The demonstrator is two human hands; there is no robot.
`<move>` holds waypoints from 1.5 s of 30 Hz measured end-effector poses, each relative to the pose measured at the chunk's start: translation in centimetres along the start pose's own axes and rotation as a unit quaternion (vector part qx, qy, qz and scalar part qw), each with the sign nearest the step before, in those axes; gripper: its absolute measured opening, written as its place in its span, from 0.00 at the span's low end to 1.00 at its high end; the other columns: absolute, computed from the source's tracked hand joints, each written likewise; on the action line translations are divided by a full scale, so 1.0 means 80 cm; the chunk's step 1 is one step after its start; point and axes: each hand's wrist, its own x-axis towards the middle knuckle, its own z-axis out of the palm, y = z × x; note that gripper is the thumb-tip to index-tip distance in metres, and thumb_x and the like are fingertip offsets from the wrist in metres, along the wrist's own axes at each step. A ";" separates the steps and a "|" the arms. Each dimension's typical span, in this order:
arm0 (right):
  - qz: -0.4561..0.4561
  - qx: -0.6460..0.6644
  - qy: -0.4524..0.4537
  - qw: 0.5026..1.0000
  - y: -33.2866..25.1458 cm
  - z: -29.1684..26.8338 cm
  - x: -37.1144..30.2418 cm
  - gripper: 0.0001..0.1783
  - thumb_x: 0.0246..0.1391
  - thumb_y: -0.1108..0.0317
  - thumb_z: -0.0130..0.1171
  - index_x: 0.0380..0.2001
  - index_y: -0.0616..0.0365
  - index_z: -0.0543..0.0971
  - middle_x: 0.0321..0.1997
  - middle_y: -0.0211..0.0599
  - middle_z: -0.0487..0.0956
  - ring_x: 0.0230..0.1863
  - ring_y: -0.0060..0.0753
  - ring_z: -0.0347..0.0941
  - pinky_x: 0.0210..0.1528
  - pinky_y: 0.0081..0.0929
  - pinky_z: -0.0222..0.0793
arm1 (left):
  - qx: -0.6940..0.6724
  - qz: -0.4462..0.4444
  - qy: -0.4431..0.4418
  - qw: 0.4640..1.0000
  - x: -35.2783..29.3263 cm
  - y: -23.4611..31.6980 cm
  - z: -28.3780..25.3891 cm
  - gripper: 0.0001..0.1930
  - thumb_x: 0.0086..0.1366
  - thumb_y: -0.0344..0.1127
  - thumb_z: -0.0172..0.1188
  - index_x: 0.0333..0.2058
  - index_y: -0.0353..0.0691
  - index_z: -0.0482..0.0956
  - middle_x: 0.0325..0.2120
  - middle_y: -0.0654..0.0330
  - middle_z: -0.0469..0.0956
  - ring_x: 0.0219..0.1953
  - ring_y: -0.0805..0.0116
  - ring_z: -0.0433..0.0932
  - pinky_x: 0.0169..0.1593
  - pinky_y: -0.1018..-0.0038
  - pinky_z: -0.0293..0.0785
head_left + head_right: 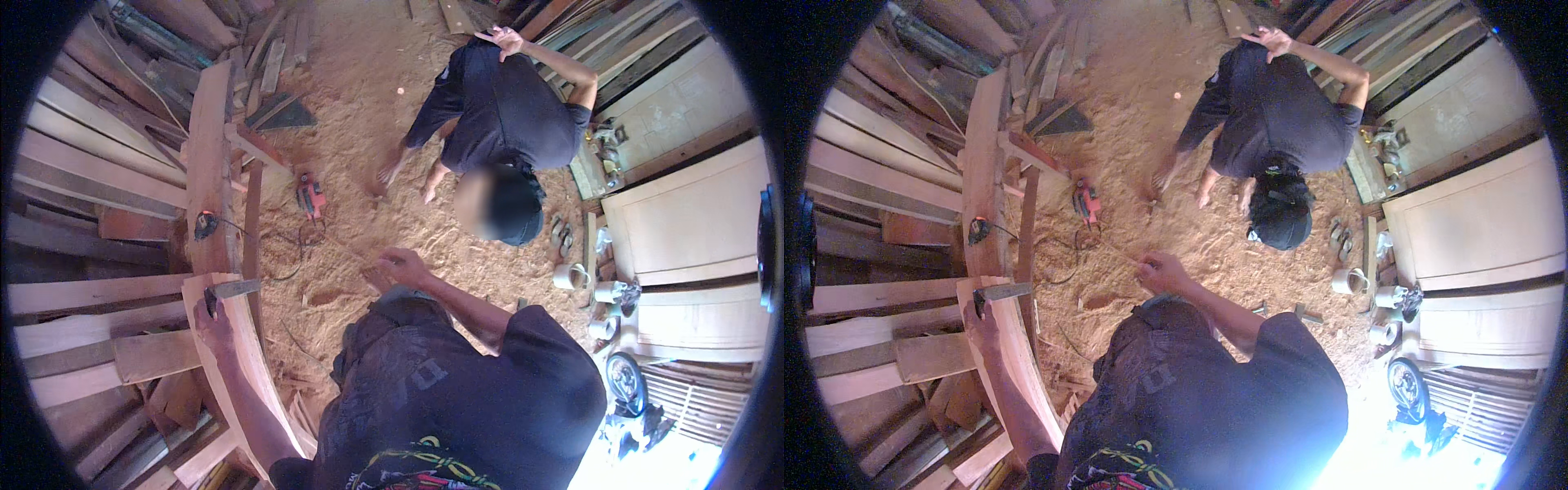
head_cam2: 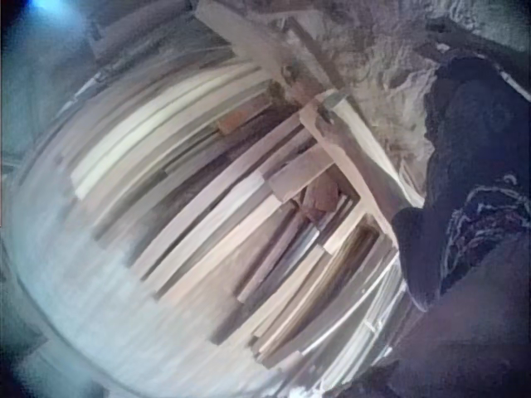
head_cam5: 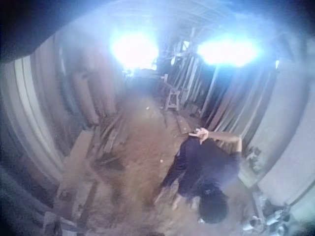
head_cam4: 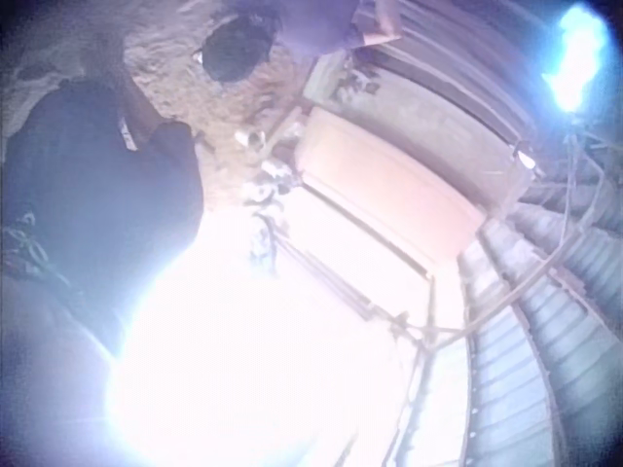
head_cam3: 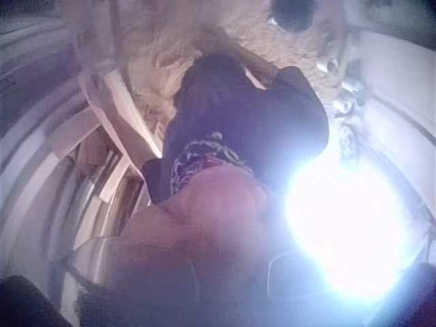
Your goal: The person measures a long curved wooden plank with a tape measure and marks it with a pencil. They then use a try square to draw straight lines on the plank. The person repeats the measuring and marking process several times.
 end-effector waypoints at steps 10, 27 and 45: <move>0.036 -0.031 -0.027 0.998 -0.003 -0.003 -0.032 0.16 0.60 0.59 0.67 0.46 0.57 0.86 0.42 0.43 0.87 0.44 0.35 0.85 0.50 0.33 0.79 | -0.013 0.043 -0.007 0.999 0.016 -0.018 -0.010 0.16 0.62 0.35 0.70 0.42 0.29 0.79 0.37 0.44 0.80 0.42 0.40 0.80 0.47 0.52 0.76; 0.078 -0.021 -0.016 0.997 0.012 0.018 -0.022 0.20 0.62 0.50 0.68 0.45 0.55 0.86 0.45 0.36 0.87 0.47 0.32 0.81 0.54 0.31 0.76 | -0.007 0.079 -0.004 0.997 0.029 -0.034 0.017 0.22 0.61 0.37 0.69 0.49 0.30 0.78 0.43 0.43 0.79 0.48 0.39 0.78 0.53 0.52 0.74; 0.061 0.012 -0.026 0.998 0.011 0.026 -0.015 0.18 0.66 0.54 0.58 0.41 0.60 0.83 0.35 0.49 0.85 0.38 0.50 0.83 0.46 0.45 0.76 | -0.025 0.060 -0.001 0.998 0.020 -0.017 0.018 0.23 0.61 0.32 0.66 0.55 0.33 0.77 0.48 0.43 0.78 0.53 0.38 0.76 0.56 0.49 0.73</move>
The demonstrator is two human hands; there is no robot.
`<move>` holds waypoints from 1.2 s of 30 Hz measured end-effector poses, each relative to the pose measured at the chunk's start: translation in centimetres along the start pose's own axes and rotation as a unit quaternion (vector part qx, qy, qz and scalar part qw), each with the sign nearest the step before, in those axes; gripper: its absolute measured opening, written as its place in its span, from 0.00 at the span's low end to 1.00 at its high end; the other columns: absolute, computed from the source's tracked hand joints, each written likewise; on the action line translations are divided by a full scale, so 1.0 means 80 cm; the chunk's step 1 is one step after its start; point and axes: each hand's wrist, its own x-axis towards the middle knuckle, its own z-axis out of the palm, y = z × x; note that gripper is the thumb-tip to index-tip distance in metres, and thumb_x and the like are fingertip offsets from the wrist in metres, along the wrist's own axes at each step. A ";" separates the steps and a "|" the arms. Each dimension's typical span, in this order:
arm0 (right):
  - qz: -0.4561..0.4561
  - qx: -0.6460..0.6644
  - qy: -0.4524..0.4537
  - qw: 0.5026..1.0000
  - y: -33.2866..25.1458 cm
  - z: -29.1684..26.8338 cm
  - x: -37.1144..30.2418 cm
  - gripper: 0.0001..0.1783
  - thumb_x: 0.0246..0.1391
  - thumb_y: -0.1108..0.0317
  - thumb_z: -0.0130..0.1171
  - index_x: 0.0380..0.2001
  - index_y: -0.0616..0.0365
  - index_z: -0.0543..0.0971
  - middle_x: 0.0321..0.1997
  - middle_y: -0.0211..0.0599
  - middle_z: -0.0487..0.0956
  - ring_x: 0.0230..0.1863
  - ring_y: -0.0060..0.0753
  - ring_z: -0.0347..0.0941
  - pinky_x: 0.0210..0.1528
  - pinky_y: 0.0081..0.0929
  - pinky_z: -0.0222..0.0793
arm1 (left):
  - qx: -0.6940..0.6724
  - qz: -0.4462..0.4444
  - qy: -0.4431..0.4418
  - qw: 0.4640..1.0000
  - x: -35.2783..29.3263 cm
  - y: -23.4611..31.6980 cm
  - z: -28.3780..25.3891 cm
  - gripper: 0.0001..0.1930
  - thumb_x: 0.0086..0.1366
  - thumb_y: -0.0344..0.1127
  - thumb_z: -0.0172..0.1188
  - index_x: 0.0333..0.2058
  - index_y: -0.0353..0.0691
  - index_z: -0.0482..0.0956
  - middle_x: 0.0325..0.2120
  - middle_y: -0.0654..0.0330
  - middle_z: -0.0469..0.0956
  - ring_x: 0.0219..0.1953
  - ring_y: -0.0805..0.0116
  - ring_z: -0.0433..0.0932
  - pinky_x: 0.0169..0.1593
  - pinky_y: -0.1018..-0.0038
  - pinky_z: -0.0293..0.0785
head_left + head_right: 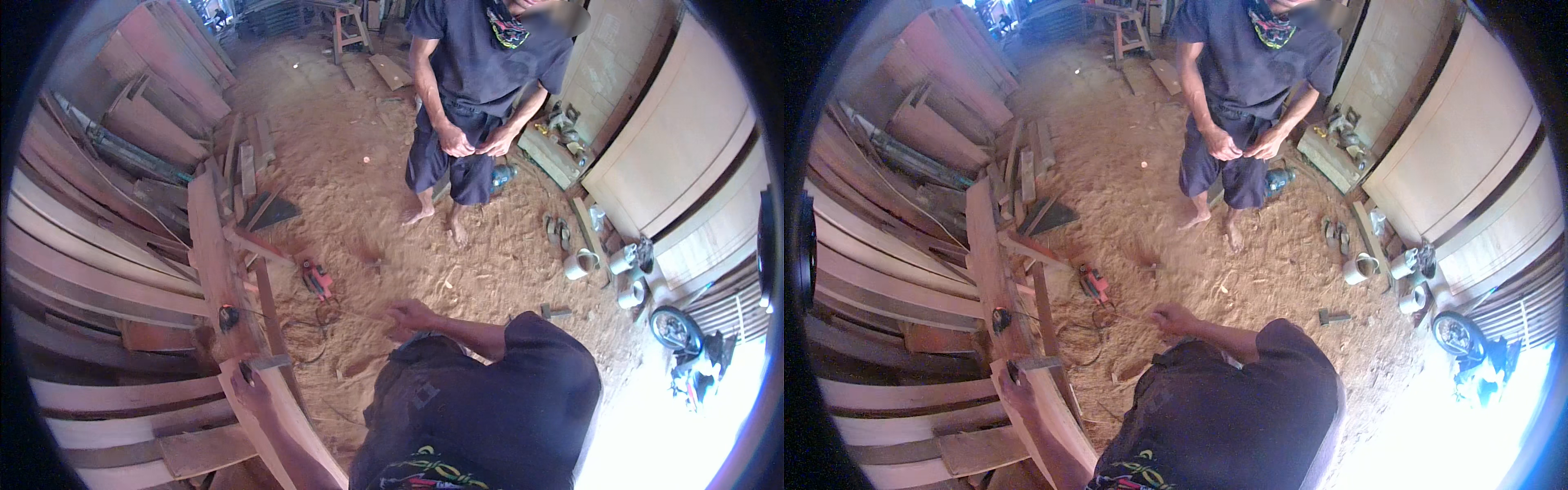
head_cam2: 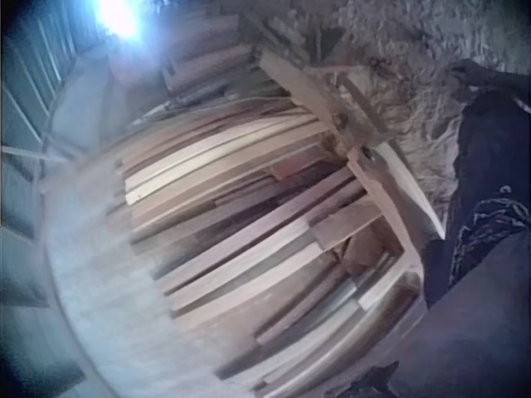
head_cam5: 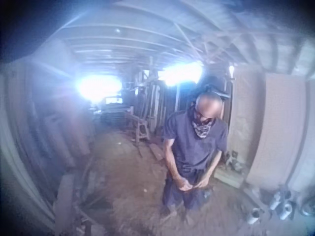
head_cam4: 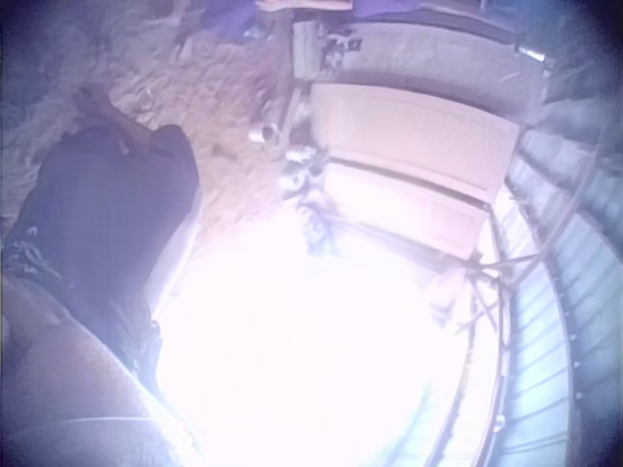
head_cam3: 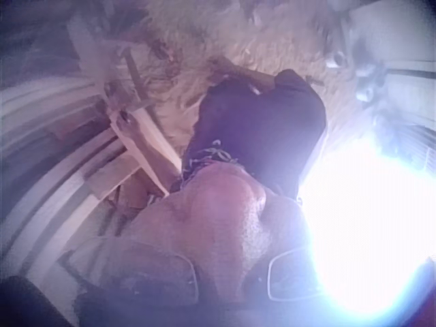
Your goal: The person measures a long curved wooden plank with a tape measure and marks it with a pencil. They then use a try square to draw straight lines on the plank. The person repeats the measuring and marking process several times.
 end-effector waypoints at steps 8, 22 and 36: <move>0.008 -0.047 -0.011 0.999 -0.008 -0.018 -0.004 0.20 0.67 0.52 0.59 0.51 0.56 0.83 0.40 0.46 0.86 0.41 0.50 0.85 0.50 0.44 0.77 | -0.033 -0.037 -0.019 0.999 0.000 -0.002 0.000 0.24 0.62 0.32 0.67 0.57 0.41 0.77 0.50 0.46 0.79 0.55 0.42 0.77 0.57 0.51 0.74; -0.023 -0.282 -0.017 0.959 0.149 -0.062 -0.016 0.24 0.63 0.47 0.62 0.45 0.58 0.84 0.38 0.48 0.86 0.38 0.46 0.85 0.45 0.44 0.80 | -0.008 -0.033 -0.004 0.999 -0.002 -0.002 0.003 0.25 0.62 0.38 0.69 0.58 0.43 0.76 0.48 0.48 0.79 0.54 0.44 0.78 0.58 0.51 0.74; 0.182 -0.245 0.070 0.950 0.109 -0.081 -0.007 0.44 0.68 0.28 0.35 0.42 0.58 0.85 0.49 0.55 0.84 0.54 0.62 0.79 0.61 0.53 0.70 | 0.007 -0.026 0.013 1.000 -0.004 0.010 0.000 0.23 0.63 0.35 0.68 0.56 0.39 0.76 0.47 0.45 0.78 0.51 0.39 0.78 0.52 0.47 0.75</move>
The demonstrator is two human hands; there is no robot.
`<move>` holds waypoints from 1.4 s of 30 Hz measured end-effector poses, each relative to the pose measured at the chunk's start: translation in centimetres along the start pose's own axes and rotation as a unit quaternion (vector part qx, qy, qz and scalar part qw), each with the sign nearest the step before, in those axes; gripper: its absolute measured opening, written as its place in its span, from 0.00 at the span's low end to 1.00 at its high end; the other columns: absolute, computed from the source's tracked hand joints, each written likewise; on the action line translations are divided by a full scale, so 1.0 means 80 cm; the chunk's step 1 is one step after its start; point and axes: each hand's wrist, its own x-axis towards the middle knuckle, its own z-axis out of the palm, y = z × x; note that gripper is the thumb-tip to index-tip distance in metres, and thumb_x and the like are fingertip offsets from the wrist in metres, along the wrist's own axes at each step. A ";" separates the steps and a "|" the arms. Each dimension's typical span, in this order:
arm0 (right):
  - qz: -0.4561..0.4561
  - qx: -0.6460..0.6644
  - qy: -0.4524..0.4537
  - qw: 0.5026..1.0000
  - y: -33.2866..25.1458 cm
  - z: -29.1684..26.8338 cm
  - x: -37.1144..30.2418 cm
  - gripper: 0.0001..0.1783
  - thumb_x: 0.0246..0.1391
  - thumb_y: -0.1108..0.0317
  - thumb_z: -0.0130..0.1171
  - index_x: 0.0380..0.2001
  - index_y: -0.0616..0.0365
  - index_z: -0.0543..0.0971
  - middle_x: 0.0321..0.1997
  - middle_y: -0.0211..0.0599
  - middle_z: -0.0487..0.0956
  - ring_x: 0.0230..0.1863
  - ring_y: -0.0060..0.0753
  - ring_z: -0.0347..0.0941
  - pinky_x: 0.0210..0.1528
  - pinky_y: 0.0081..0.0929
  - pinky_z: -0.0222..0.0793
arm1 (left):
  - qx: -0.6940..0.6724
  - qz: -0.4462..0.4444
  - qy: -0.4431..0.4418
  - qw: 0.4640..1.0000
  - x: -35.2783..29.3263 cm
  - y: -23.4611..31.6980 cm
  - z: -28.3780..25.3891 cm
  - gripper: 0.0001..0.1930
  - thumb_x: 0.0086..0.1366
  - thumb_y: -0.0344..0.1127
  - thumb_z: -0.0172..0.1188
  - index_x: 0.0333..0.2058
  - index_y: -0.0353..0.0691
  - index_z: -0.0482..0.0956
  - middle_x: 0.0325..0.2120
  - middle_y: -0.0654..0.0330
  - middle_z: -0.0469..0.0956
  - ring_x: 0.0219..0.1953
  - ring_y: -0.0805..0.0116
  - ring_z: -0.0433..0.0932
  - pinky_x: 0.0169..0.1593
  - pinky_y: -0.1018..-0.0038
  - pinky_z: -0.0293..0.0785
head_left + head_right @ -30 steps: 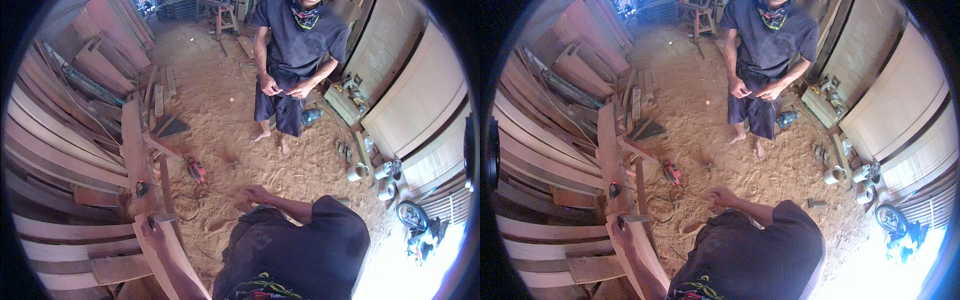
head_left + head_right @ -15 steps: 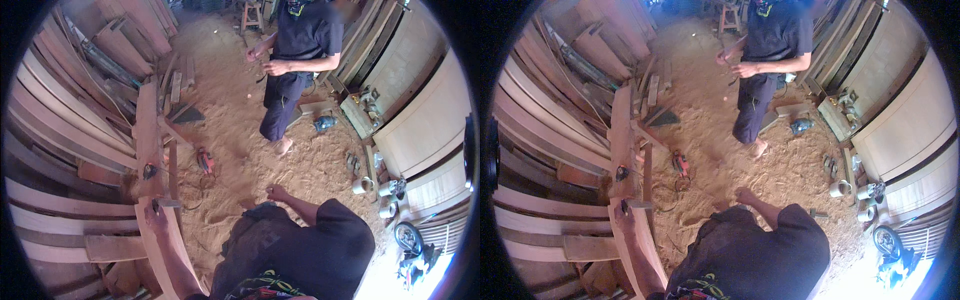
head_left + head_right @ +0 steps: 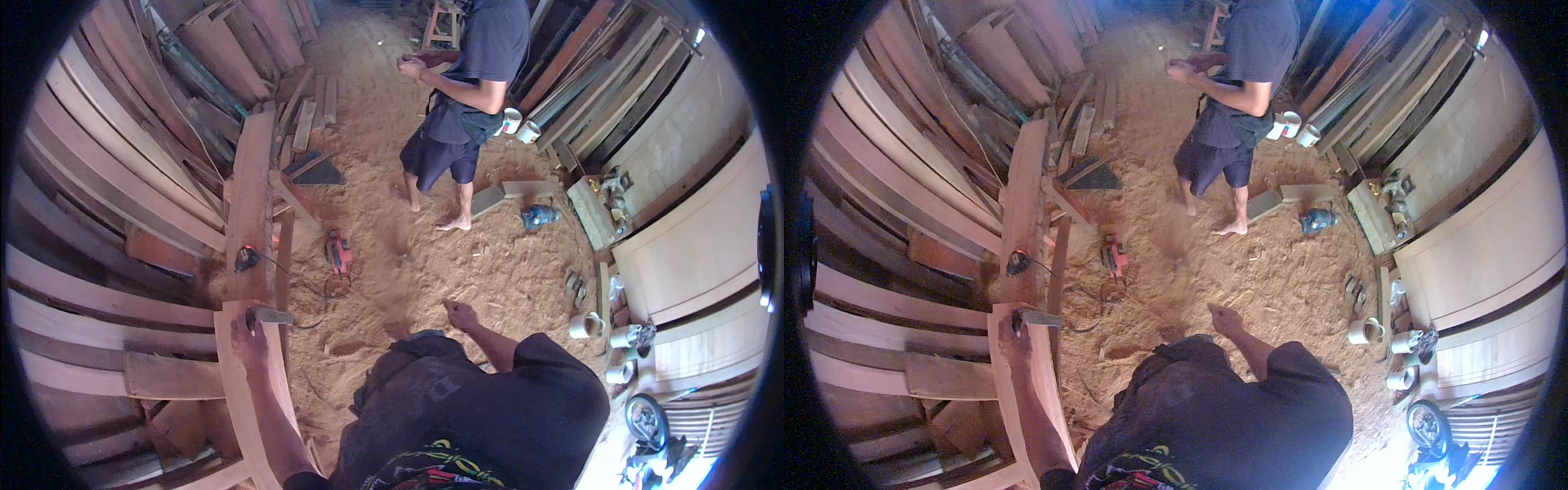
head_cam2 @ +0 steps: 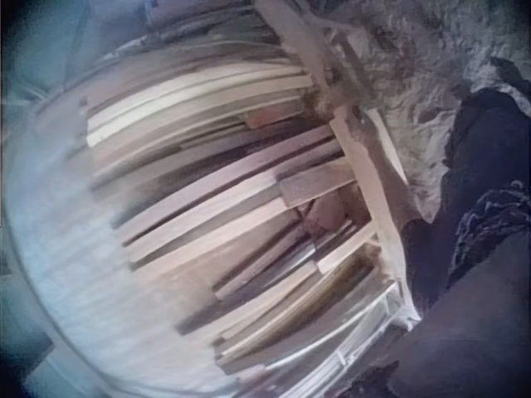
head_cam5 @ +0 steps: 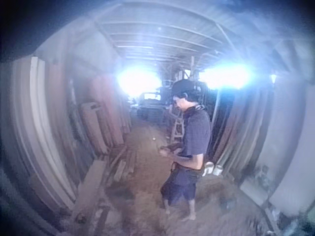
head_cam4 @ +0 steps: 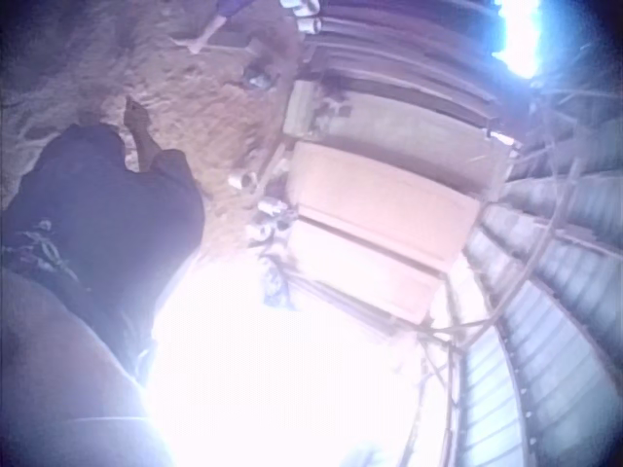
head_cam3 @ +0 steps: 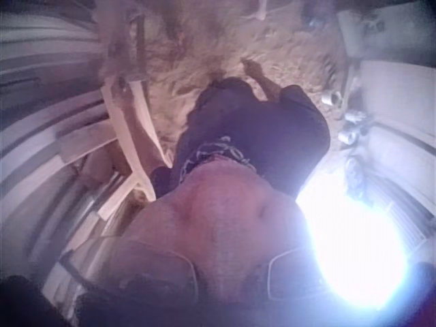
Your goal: The person measures a long curved wooden plank with a tape measure and marks it with a pencil. They then use a try square to draw straight lines on the plank. The person repeats the measuring and marking process several times.
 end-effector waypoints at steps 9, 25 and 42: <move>-0.016 0.106 -0.011 0.994 -0.035 -0.003 0.034 0.25 0.60 0.44 0.63 0.44 0.55 0.87 0.42 0.51 0.87 0.45 0.52 0.84 0.50 0.47 0.77 | 0.057 -0.033 -0.022 0.998 -0.006 0.009 -0.008 0.22 0.66 0.37 0.66 0.57 0.39 0.75 0.49 0.43 0.78 0.52 0.37 0.77 0.55 0.48 0.75; -0.147 0.161 -0.037 0.975 -0.058 0.039 0.163 0.24 0.72 0.48 0.47 0.51 0.53 0.86 0.32 0.34 0.81 0.25 0.24 0.74 0.28 0.29 0.74 | -0.102 -0.054 -0.018 0.993 -0.005 -0.005 0.002 0.27 0.63 0.31 0.67 0.61 0.49 0.78 0.48 0.50 0.82 0.51 0.49 0.81 0.57 0.55 0.76; -0.074 0.279 -0.165 0.943 -0.126 -0.007 0.133 0.20 0.69 0.51 0.61 0.46 0.59 0.84 0.33 0.31 0.83 0.28 0.22 0.79 0.26 0.23 0.73 | 0.078 -0.149 -0.007 0.986 -0.010 0.064 -0.030 0.17 0.65 0.42 0.67 0.50 0.44 0.80 0.45 0.54 0.81 0.49 0.47 0.81 0.52 0.53 0.77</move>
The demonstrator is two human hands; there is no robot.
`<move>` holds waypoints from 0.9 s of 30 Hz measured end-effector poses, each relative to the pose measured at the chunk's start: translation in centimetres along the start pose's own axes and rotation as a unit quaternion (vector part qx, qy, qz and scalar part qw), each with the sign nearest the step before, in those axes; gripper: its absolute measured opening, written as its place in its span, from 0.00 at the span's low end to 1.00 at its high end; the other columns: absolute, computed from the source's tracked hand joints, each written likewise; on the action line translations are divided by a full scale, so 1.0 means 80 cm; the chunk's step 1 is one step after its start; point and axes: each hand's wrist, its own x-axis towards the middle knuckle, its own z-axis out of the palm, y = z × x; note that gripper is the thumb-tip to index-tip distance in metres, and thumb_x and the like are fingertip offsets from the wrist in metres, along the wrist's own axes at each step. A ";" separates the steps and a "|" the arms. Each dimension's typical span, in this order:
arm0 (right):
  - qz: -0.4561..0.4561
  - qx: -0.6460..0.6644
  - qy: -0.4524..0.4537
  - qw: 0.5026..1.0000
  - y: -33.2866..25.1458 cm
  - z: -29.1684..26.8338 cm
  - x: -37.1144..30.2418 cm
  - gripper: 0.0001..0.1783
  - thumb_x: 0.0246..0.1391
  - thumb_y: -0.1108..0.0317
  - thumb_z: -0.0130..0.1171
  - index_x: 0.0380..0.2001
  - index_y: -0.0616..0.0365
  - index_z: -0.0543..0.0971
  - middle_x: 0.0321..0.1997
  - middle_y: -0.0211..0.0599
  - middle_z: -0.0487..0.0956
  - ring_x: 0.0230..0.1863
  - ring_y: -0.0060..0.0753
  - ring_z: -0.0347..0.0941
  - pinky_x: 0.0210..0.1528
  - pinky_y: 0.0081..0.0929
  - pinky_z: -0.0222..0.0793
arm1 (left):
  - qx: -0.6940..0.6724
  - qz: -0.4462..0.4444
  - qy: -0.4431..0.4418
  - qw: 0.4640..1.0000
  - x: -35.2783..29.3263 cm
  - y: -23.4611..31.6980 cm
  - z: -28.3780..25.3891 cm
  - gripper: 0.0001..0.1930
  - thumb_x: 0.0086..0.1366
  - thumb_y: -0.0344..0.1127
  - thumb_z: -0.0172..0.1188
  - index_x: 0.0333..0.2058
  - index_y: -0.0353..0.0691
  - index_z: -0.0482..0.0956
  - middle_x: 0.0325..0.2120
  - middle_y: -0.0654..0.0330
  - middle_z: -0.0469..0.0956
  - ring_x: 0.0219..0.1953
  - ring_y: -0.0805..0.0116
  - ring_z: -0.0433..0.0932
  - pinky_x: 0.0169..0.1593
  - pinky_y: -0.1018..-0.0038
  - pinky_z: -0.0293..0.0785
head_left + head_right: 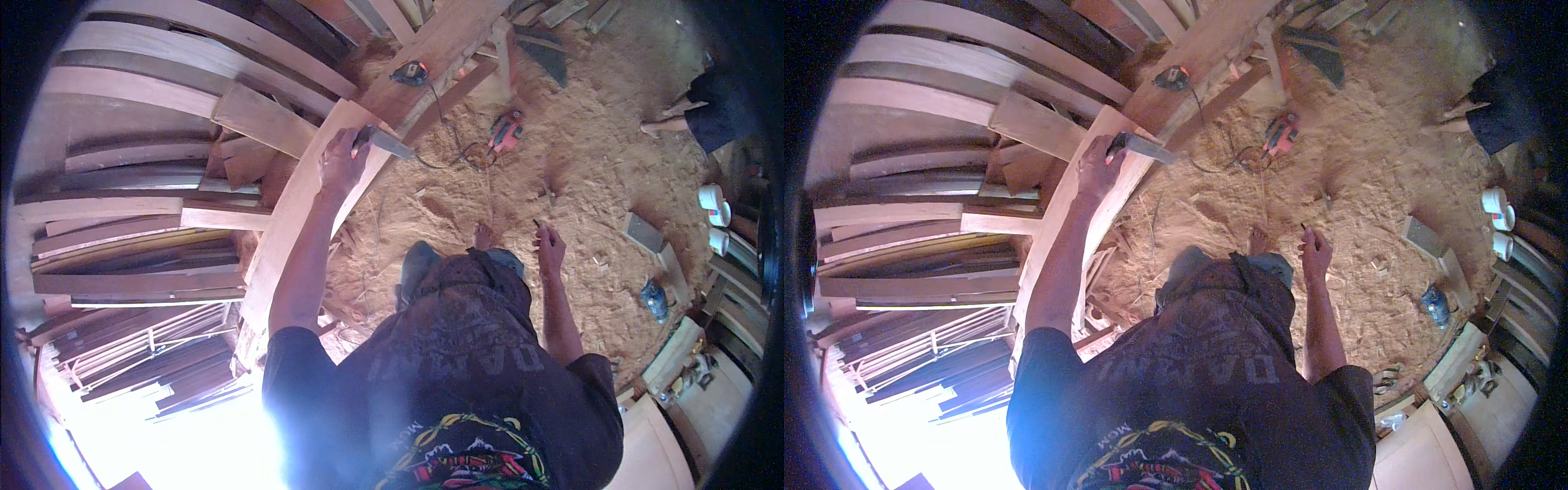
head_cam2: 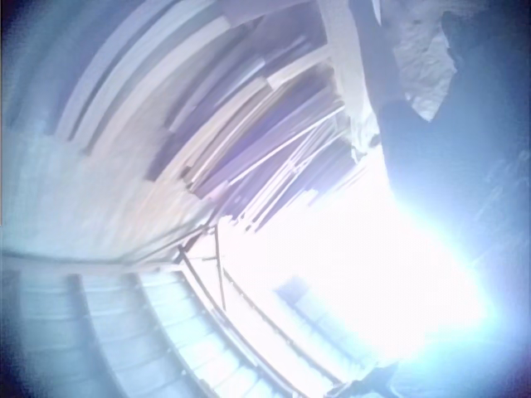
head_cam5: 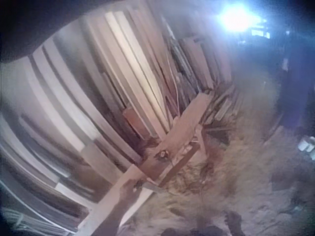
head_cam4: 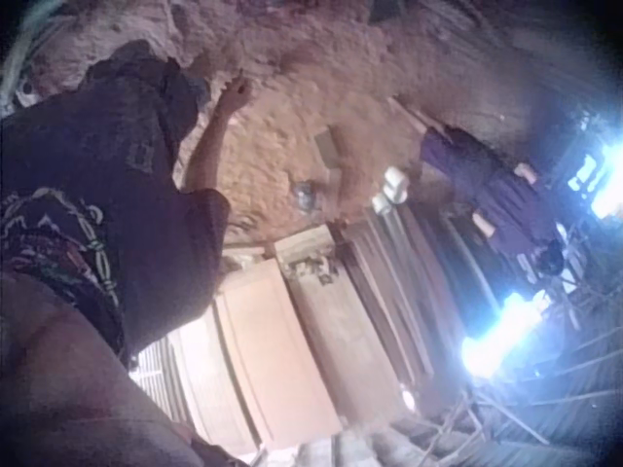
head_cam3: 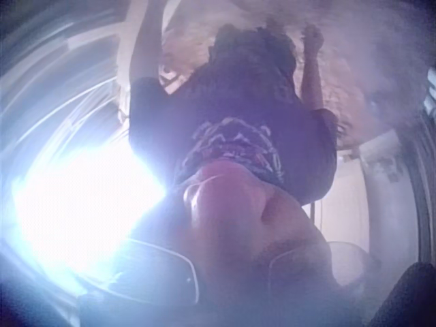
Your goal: The person measures a long curved wooden plank with a tape measure and marks it with a pencil. They then use a try square to draw straight lines on the plank. The person repeats the measuring and marking process several times.
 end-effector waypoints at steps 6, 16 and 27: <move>0.002 0.012 0.007 1.000 0.006 0.000 0.007 0.22 0.68 0.50 0.61 0.46 0.60 0.84 0.35 0.34 0.85 0.29 0.21 0.80 0.26 0.23 0.71 | 0.006 0.016 0.014 1.000 -0.001 -0.005 0.004 0.16 0.66 0.41 0.68 0.47 0.42 0.79 0.42 0.51 0.81 0.45 0.46 0.82 0.48 0.54 0.77; 0.039 0.033 0.022 0.998 0.024 0.007 -0.008 0.22 0.67 0.50 0.62 0.51 0.57 0.83 0.36 0.30 0.84 0.31 0.20 0.78 0.28 0.23 0.72 | 0.017 -0.028 0.009 0.999 -0.007 0.006 0.005 0.15 0.66 0.42 0.65 0.49 0.45 0.78 0.46 0.55 0.80 0.51 0.47 0.80 0.52 0.51 0.76; 0.007 0.026 0.016 1.000 0.021 0.019 -0.014 0.22 0.67 0.51 0.62 0.50 0.59 0.84 0.37 0.32 0.84 0.30 0.21 0.79 0.28 0.23 0.72 | 0.036 -0.015 0.024 0.999 -0.005 0.016 0.000 0.14 0.66 0.41 0.65 0.47 0.44 0.77 0.44 0.55 0.80 0.50 0.46 0.80 0.50 0.49 0.77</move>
